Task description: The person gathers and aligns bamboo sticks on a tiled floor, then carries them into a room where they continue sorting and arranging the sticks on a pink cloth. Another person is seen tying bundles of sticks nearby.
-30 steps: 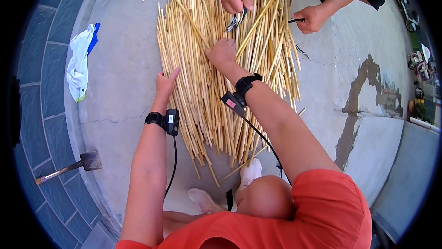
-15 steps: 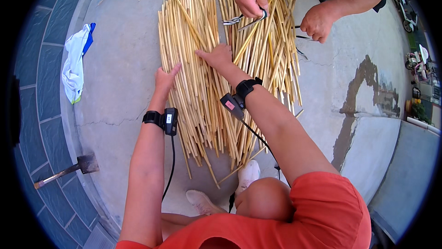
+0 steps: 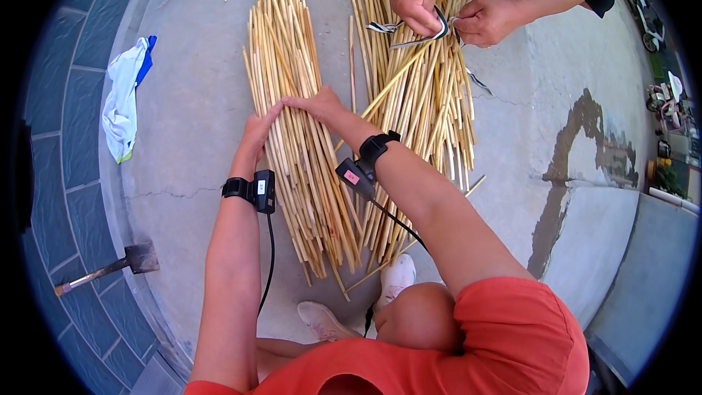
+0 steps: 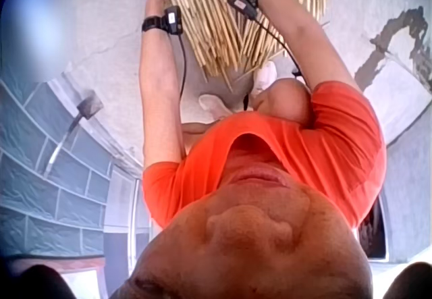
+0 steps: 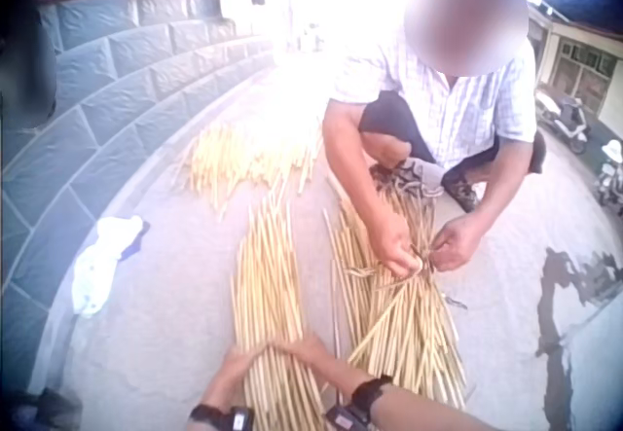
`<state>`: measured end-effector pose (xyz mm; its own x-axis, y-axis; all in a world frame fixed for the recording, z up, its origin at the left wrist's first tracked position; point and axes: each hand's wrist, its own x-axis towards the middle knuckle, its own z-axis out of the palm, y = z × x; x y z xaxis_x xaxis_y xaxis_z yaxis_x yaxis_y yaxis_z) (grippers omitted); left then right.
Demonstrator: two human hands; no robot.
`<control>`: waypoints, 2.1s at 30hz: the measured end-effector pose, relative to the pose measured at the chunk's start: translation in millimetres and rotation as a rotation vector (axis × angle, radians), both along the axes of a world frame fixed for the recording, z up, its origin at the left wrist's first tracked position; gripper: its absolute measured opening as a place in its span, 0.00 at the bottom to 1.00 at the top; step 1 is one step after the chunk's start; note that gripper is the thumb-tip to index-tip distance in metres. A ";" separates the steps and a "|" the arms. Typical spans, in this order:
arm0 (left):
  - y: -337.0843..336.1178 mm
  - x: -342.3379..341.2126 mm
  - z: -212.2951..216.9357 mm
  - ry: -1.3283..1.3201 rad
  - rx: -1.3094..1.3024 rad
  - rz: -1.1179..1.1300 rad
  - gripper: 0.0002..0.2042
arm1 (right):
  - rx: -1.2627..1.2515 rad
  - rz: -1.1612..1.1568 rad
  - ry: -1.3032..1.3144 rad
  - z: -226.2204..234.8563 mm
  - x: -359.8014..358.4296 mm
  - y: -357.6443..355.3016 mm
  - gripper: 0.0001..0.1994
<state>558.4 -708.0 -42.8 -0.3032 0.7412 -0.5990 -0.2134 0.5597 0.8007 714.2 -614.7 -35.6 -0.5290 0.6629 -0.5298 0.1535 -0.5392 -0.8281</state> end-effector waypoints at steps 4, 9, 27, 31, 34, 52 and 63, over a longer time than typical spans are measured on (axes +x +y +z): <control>-21.0 3.4 -2.1 -0.180 0.003 0.043 0.31 | -0.296 0.042 0.131 -1.5 8.2 -14.6 0.25; -51.0 12.9 -3.2 -0.402 -0.031 0.067 0.31 | -0.466 0.060 0.262 -3.8 13.8 -42.6 0.22; -61.4 18.1 10.3 -0.495 0.015 0.024 0.32 | -0.544 0.136 0.215 7.9 18.3 -57.9 0.28; -45.8 18.0 20.3 -0.426 -0.007 -0.045 0.32 | -0.579 0.107 0.322 0.7 24.1 -53.5 0.28; -36.3 19.5 25.6 -0.380 0.042 -0.096 0.31 | -0.580 0.112 0.278 -6.5 24.1 -49.1 0.28; -53.1 19.2 16.0 -0.545 -0.011 -0.128 0.34 | -0.467 0.061 0.368 2.4 27.2 -68.7 0.28; -51.3 2.8 74.3 -0.561 0.082 -0.062 0.35 | -0.241 0.013 0.407 80.6 9.5 -60.1 0.34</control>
